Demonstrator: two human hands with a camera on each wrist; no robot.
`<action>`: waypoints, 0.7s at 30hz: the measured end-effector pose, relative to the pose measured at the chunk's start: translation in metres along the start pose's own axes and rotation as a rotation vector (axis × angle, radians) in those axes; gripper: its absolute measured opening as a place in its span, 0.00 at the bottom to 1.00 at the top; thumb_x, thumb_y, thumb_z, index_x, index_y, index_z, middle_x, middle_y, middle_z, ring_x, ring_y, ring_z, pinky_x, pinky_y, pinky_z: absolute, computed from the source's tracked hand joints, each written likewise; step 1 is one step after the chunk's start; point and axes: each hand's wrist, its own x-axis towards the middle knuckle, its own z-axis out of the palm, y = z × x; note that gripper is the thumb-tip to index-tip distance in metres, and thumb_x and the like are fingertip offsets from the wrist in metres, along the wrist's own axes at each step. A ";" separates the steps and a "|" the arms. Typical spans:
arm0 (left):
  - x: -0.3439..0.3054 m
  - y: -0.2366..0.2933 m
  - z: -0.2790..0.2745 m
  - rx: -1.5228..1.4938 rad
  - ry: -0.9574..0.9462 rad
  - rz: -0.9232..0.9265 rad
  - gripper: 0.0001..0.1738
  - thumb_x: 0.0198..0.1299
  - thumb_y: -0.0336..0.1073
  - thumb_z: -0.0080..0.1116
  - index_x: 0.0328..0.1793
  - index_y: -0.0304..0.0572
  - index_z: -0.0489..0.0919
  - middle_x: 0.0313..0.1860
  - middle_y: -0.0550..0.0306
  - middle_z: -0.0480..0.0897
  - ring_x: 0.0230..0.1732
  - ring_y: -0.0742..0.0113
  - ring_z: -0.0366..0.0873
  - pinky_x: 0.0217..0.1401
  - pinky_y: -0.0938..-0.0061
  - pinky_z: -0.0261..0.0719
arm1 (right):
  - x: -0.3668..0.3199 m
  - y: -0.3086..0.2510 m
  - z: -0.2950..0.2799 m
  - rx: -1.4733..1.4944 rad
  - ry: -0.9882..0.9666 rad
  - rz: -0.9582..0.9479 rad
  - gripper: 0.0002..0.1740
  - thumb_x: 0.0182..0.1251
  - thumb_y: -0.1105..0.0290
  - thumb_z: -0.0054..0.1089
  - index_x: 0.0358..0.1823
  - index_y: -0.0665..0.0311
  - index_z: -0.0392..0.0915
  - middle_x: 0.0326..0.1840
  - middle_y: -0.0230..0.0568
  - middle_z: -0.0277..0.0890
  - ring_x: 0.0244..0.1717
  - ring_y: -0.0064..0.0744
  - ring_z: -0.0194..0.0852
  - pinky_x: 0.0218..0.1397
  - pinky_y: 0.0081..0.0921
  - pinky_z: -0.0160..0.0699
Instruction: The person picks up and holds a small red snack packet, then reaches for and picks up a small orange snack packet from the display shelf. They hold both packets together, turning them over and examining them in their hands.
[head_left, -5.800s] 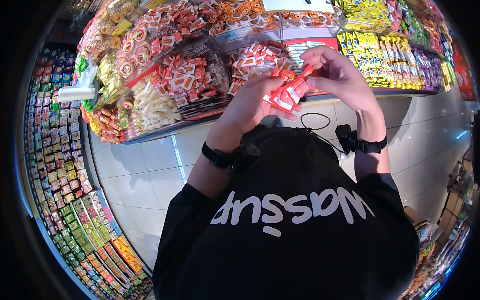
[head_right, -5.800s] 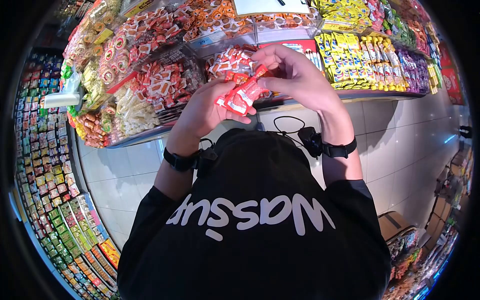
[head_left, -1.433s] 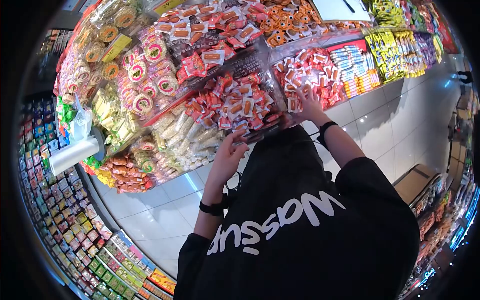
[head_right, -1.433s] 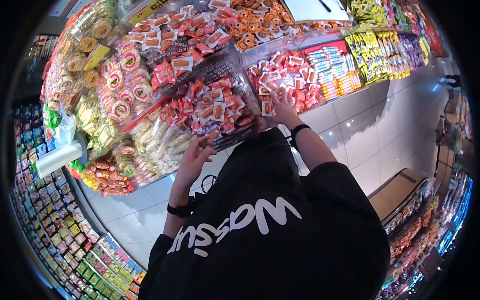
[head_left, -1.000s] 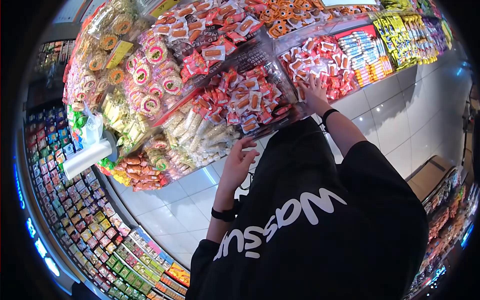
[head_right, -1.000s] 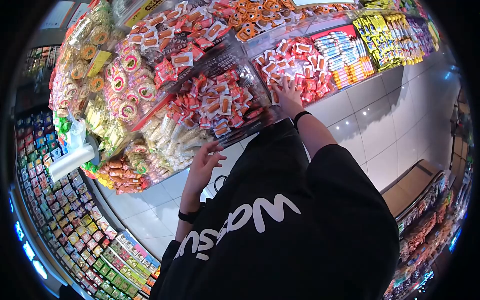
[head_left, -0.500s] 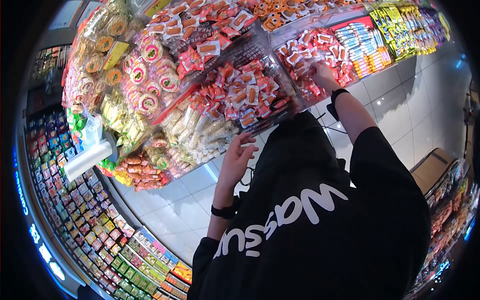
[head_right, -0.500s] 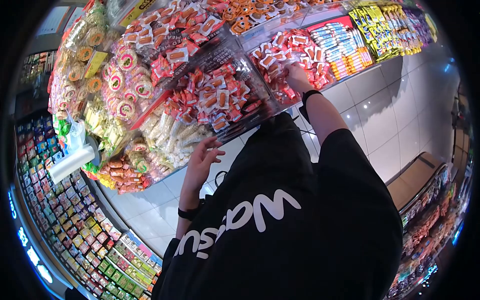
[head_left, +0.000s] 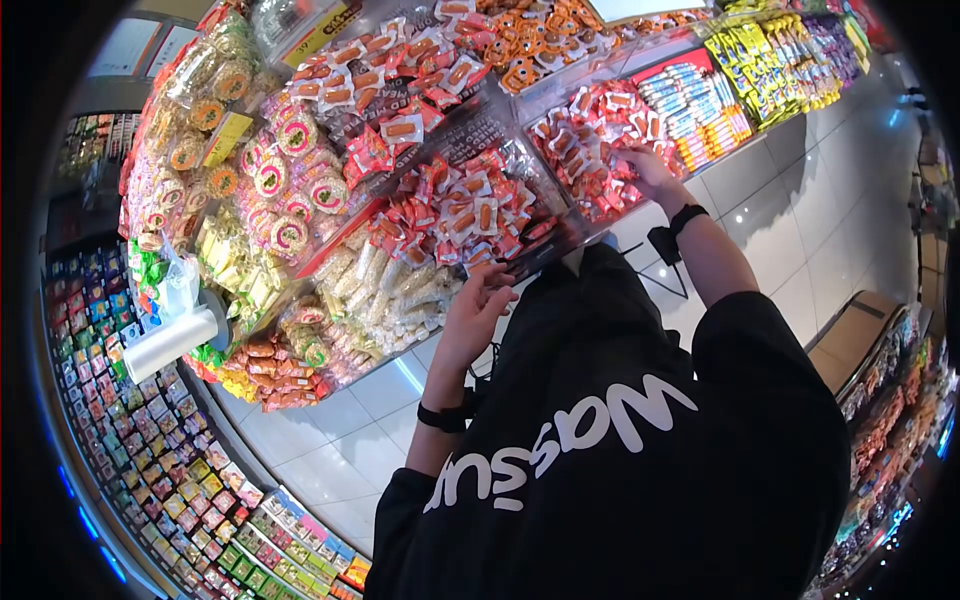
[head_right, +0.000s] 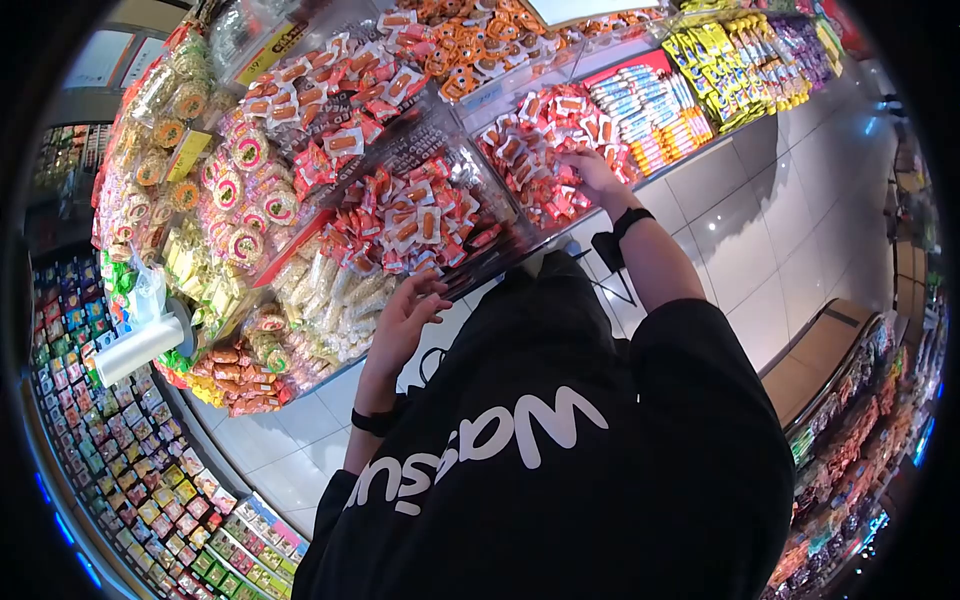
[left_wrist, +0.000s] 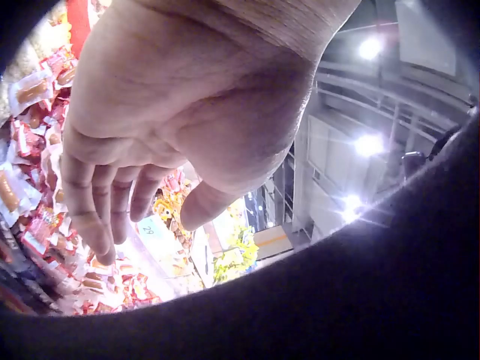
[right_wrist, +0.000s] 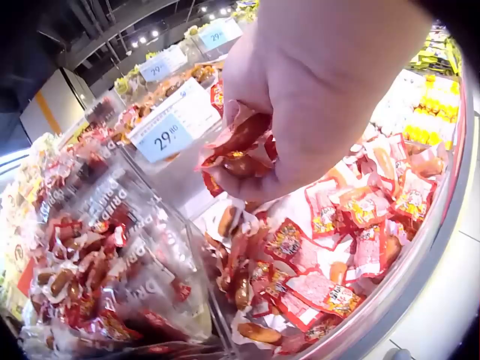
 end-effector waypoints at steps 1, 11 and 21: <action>0.002 0.004 0.002 0.005 -0.003 0.009 0.23 0.70 0.34 0.50 0.69 0.37 0.66 0.58 0.51 0.76 0.53 0.64 0.80 0.51 0.73 0.76 | -0.011 -0.009 0.004 0.056 -0.086 -0.011 0.12 0.67 0.72 0.61 0.50 0.64 0.76 0.50 0.35 0.79 0.55 0.29 0.76 0.50 0.35 0.81; 0.036 0.056 0.037 0.073 -0.015 0.165 0.13 0.70 0.34 0.52 0.56 0.36 0.75 0.51 0.57 0.80 0.50 0.71 0.80 0.50 0.76 0.77 | -0.127 -0.080 0.093 -0.736 -0.304 -1.028 0.20 0.55 0.83 0.63 0.50 0.60 0.75 0.56 0.44 0.75 0.60 0.38 0.75 0.57 0.28 0.77; 0.057 0.123 0.117 0.694 0.392 1.008 0.14 0.52 0.27 0.67 0.47 0.39 0.83 0.48 0.50 0.78 0.50 0.56 0.77 0.49 0.69 0.76 | -0.166 -0.114 0.103 -0.720 -0.633 -0.833 0.21 0.52 0.80 0.65 0.49 0.63 0.75 0.59 0.50 0.71 0.62 0.47 0.72 0.57 0.33 0.76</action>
